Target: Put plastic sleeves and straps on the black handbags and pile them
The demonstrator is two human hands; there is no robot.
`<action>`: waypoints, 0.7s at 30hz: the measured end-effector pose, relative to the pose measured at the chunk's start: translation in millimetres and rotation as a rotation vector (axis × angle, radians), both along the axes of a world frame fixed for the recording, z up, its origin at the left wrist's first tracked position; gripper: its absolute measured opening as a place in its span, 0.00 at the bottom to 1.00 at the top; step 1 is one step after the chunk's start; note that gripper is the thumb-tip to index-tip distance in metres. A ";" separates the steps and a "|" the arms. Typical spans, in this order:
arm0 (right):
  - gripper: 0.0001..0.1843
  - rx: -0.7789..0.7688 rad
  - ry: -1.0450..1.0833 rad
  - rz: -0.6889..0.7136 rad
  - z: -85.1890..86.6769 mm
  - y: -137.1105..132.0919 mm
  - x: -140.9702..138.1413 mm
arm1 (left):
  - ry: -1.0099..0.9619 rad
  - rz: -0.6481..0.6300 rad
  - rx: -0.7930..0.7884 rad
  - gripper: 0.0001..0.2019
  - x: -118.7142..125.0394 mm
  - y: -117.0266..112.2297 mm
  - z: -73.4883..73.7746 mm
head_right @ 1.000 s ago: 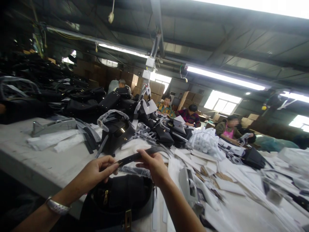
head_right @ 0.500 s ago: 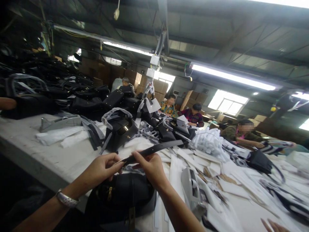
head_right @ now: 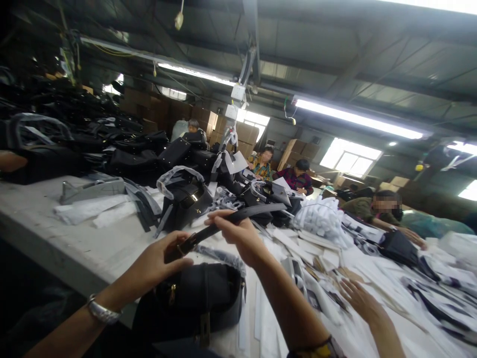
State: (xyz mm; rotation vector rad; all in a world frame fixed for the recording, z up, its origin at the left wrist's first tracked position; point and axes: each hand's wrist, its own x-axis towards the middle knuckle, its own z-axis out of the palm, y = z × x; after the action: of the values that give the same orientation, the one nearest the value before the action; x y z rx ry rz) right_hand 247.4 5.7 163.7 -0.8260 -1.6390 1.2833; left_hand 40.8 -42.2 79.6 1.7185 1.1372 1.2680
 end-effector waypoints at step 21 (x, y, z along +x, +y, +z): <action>0.25 0.077 -0.740 0.313 60.7 10.3 10.0 | -0.459 0.053 -0.082 0.22 -6.5 -14.5 -23.2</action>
State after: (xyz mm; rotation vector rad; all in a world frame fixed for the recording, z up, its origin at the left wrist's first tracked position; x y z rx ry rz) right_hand 257.4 16.0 224.4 -1.1082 -2.4647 1.1735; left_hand 34.3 -56.7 56.3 1.2533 0.9478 1.5260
